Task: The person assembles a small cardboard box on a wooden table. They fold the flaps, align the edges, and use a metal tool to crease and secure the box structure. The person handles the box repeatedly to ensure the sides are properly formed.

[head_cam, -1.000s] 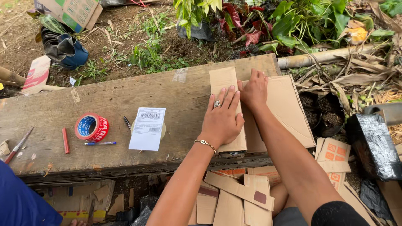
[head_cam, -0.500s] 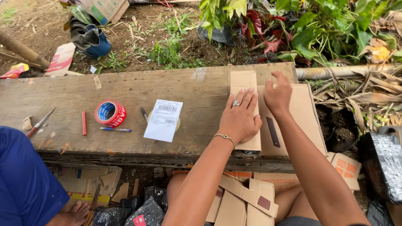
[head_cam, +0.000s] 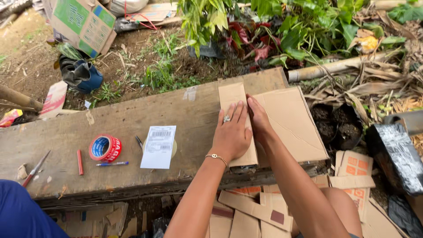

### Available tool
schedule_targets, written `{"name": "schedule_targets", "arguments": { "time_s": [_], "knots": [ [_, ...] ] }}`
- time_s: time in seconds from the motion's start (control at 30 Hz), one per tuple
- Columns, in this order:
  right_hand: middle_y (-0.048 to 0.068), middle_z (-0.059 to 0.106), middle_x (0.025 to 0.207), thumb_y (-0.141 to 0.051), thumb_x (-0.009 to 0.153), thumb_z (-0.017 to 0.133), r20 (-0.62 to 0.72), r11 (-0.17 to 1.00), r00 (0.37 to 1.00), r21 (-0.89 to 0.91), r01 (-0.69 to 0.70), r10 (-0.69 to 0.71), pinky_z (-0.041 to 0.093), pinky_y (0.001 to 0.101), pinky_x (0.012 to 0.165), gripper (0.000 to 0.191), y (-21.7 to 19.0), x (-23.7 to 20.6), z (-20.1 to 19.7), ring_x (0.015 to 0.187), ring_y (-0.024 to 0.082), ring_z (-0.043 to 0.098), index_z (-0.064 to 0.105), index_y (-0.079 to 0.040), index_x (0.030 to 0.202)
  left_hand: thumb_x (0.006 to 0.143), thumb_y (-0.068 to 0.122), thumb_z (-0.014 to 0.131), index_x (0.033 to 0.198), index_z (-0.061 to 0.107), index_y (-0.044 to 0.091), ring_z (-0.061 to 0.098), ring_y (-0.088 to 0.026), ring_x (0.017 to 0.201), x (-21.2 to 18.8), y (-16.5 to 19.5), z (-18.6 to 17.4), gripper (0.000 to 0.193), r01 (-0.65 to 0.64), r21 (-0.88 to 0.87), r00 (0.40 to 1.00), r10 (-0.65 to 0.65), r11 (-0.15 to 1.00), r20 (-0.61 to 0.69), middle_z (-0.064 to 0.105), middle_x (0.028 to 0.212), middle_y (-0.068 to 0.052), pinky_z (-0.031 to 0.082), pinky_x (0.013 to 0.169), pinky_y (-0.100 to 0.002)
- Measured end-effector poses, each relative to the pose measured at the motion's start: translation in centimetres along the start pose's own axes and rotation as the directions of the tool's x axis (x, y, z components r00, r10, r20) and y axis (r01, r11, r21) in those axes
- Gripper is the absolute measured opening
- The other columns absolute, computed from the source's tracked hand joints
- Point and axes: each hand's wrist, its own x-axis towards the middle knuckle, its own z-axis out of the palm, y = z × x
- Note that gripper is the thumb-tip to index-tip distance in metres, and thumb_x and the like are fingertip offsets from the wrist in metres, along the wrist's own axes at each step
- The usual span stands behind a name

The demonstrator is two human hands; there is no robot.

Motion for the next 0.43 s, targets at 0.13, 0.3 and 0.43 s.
{"name": "schedule_targets", "arguments": {
  "time_s": [0.13, 0.3, 0.43],
  "knots": [
    [0.016, 0.054, 0.148, -0.035, 0.103, 0.047, -0.004, 0.986, 0.997, -0.142, -0.082, 0.083, 0.048, 0.0364, 0.107, 0.065, 0.1, -0.2, 0.6, 0.131, 0.024, 0.057, 0.031, -0.007, 0.159, 0.093, 0.023, 0.053, 0.156, 0.026, 0.004, 0.021, -0.031, 0.158, -0.8, -1.0, 0.8, 0.071, 0.02, -0.201, 0.998, -0.029, 0.979, -0.047, 0.027, 0.167, -0.016, 0.009, 0.129, -0.052],
    [0.017, 0.058, 0.142, -0.014, 0.089, 0.062, 0.042, 0.971, 0.998, -0.237, -0.036, 0.047, 0.053, 0.0365, 0.099, 0.078, 0.5, 0.5, 0.5, 0.122, 0.025, 0.06, 0.03, -0.007, 0.16, 0.091, 0.01, 0.054, 0.162, 0.005, -0.004, 0.013, -0.043, 0.16, -1.1, -2.9, 2.8, 0.087, -0.185, -0.366, 0.908, 0.016, 0.912, -0.419, 0.016, 0.169, -0.028, 0.009, 0.13, -0.052],
    [0.016, 0.056, 0.148, -0.006, 0.083, 0.072, 0.062, 0.957, 0.993, -0.267, 0.113, -0.1, 0.049, 0.0363, 0.108, 0.086, 1.8, 2.0, -1.8, 0.131, 0.024, 0.057, 0.033, -0.001, 0.159, 0.105, 0.03, 0.047, 0.163, 0.016, 0.001, 0.026, -0.034, 0.157, -0.3, -3.8, 5.9, 0.071, 0.081, -0.869, 0.868, -0.463, 0.488, -0.179, 0.021, 0.17, -0.021, 0.023, 0.126, -0.046]
  ]
}}
